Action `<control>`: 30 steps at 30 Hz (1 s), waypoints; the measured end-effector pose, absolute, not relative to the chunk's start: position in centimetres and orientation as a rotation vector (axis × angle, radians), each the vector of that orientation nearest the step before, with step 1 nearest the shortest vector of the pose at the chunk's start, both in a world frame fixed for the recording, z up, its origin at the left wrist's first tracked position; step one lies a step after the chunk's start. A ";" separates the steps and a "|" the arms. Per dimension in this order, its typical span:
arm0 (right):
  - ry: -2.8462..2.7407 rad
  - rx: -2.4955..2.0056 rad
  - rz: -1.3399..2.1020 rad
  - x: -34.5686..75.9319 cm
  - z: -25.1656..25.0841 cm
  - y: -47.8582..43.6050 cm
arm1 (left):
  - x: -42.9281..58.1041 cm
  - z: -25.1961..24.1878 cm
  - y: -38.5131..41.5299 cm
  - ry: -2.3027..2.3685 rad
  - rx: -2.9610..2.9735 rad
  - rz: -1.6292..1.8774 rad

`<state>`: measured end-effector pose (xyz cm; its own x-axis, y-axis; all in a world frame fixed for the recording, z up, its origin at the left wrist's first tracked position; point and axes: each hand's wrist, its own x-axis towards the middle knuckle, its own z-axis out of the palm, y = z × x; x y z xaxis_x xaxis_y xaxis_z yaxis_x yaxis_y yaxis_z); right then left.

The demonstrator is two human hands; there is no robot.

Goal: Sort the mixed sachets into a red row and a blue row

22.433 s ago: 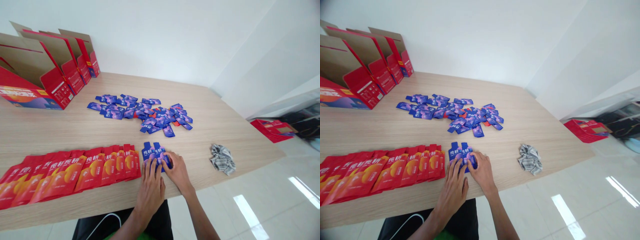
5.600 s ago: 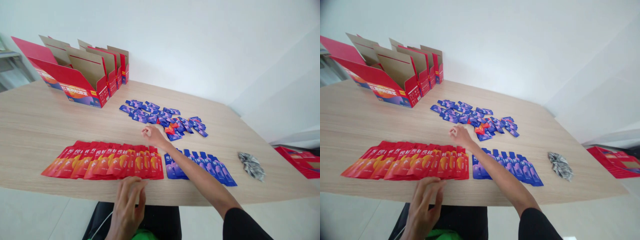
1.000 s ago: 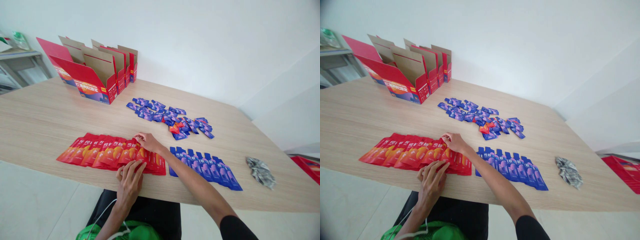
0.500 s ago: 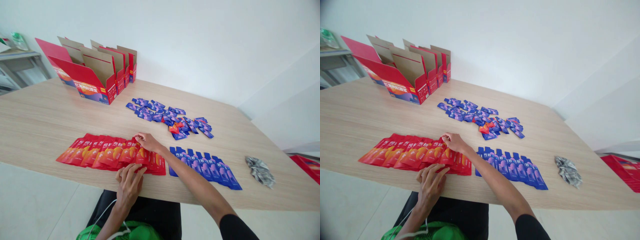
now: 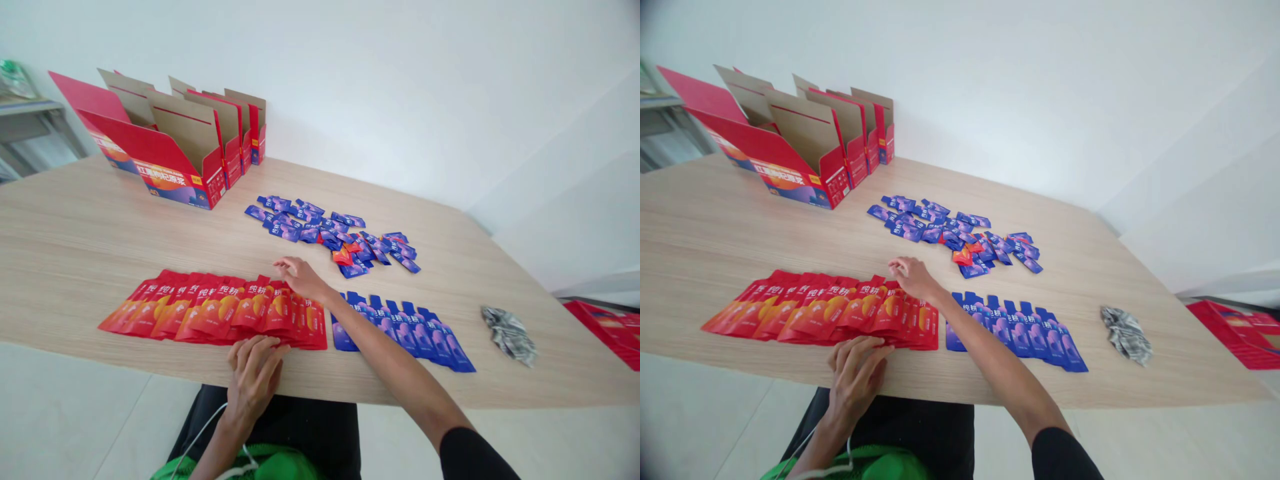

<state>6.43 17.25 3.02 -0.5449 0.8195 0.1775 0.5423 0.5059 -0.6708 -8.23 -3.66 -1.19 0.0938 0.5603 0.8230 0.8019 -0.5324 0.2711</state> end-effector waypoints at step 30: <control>-1.979 -1.322 -0.357 26.7 6.5 11.3 | -6.1 -0.7 -5.1 -0.997 -2.469 -1.615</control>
